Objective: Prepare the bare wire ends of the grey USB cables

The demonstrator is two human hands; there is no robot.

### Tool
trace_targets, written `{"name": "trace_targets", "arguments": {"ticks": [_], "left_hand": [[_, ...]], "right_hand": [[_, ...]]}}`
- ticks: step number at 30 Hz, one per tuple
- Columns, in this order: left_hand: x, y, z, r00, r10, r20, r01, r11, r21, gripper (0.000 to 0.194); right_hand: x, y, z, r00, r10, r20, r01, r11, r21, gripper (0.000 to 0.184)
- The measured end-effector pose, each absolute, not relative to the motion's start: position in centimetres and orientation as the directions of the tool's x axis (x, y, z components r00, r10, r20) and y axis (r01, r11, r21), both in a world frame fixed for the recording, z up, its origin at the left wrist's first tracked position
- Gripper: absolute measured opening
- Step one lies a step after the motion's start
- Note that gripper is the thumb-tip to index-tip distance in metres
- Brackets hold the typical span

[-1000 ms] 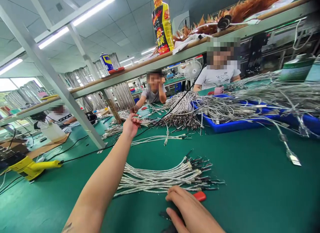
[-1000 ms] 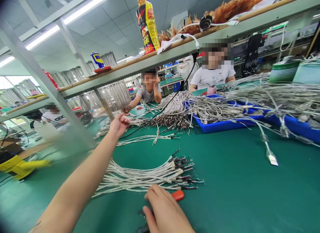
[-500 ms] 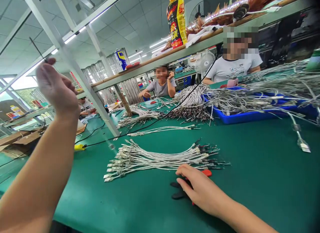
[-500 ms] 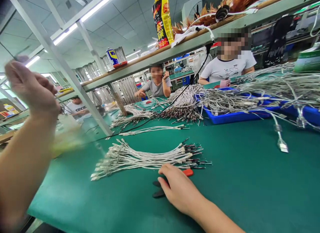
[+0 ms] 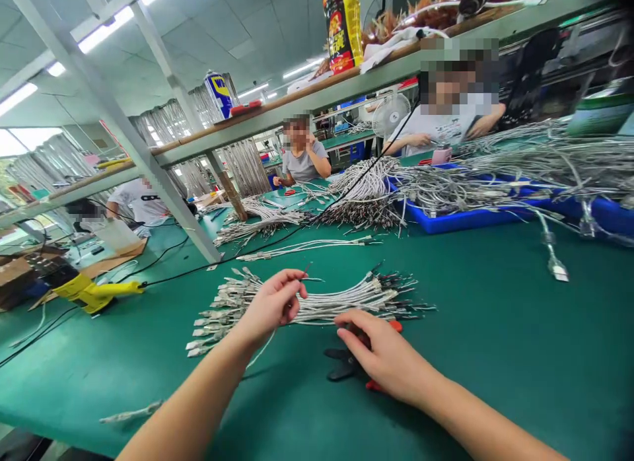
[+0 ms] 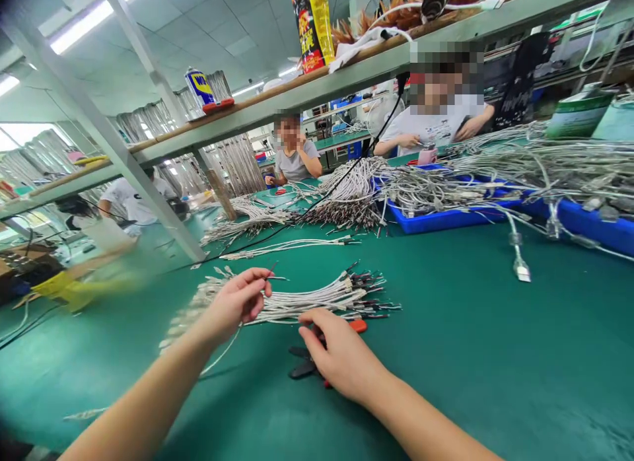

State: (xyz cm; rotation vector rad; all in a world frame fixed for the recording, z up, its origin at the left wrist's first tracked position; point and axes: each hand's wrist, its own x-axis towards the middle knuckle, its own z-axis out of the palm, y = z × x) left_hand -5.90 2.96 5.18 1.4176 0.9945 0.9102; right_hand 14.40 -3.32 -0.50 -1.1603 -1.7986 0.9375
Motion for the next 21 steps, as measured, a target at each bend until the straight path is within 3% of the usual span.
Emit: {"name": "trace_targets", "arguments": {"ticks": [4,9,15,21], "left_hand": [[-3.3,1.8,3.4,0.430,0.900,-0.075,-0.032,0.098,0.995,0.025],[-1.6,0.9,2.7,0.437,0.887,-0.149,-0.217,0.265,0.940,0.025],[-1.6,-0.2,1.1,0.407,0.894,-0.188,-0.244,0.305,0.921,0.029],[-1.9,-0.9,0.8,0.405,0.890,-0.208,-0.244,0.325,0.914,0.026]], "right_hand": [[14.1,-3.0,-0.4,-0.160,0.976,0.149,0.065,0.161,-0.985,0.026],[14.1,-2.8,-0.2,-0.014,1.000,0.000,-0.200,-0.003,-0.980,0.033],[13.6,-3.0,-0.5,0.069,0.997,-0.033,-0.251,-0.015,-0.968,0.026],[13.3,-3.1,-1.0,0.005,0.999,-0.035,-0.220,-0.033,-0.975,0.016]]}}
